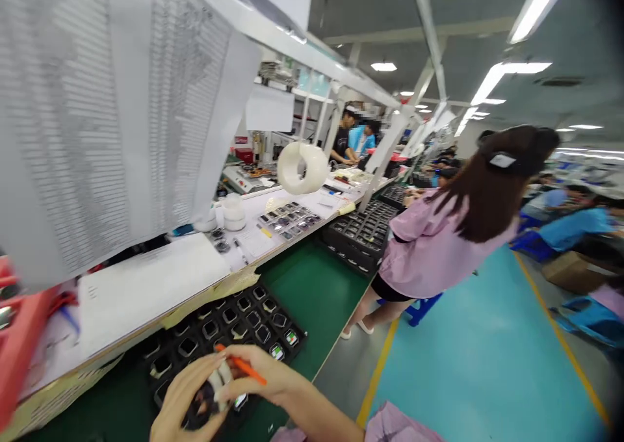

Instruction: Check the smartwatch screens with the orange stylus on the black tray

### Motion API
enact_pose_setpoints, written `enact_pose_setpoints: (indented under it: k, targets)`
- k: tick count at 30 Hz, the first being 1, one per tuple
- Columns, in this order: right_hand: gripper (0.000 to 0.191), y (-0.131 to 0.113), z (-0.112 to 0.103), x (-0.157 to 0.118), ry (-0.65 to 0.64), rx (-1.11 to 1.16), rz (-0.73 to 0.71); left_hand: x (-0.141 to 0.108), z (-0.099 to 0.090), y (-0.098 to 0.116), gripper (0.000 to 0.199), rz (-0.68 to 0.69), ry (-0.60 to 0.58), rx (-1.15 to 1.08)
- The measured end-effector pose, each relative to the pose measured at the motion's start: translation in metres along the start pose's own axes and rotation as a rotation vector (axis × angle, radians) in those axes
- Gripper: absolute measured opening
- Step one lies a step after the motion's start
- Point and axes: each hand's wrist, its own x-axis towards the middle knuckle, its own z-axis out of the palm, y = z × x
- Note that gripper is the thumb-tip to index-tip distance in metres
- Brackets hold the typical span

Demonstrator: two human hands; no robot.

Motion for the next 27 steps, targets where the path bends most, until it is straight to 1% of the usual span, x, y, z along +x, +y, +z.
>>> enact_pose_setpoints:
  k: [2,3,5,6,8,10,11,13,18,24,27]
  targets:
    - [0.055,-0.005,0.002,-0.006,-0.017,-0.048,-0.08,0.001,-0.004,0.009,0.038,0.0,-0.018,0.036]
    - [0.053,-0.008,0.003,-0.008,0.006,-0.08,-0.135,0.001,-0.006,0.013,0.038,-0.022,-0.021,0.042]
    - [0.047,-0.014,0.003,-0.011,0.11,-0.119,-0.267,0.002,-0.01,0.02,0.038,-0.094,-0.005,0.029]
    - [0.048,-0.017,0.003,-0.013,0.144,-0.137,-0.312,0.002,-0.012,0.023,0.039,-0.141,0.004,0.011]
    - [0.052,-0.02,0.002,-0.016,0.189,-0.171,-0.407,0.0,-0.015,0.026,0.042,-0.231,0.004,-0.014]
    - [0.049,-0.02,0.003,-0.022,0.219,-0.25,-0.528,-0.003,-0.018,0.029,0.045,-0.312,0.011,-0.03]
    - [0.048,-0.019,0.004,-0.025,0.225,-0.277,-0.566,-0.004,-0.019,0.029,0.047,-0.338,0.018,-0.039]
    - [0.048,-0.017,0.008,-0.03,0.24,-0.315,-0.598,-0.007,-0.02,0.031,0.049,-0.358,0.029,-0.056]
    - [0.049,-0.014,0.017,-0.033,0.252,-0.389,-0.635,-0.008,-0.022,0.034,0.049,-0.322,0.043,-0.071]
    - [0.046,-0.016,0.019,-0.034,0.25,-0.405,-0.688,-0.006,-0.022,0.039,0.048,-0.292,0.032,-0.072]
    - [0.047,-0.016,0.018,-0.035,0.255,-0.375,-0.717,-0.005,-0.022,0.04,0.047,-0.275,0.031,-0.071]
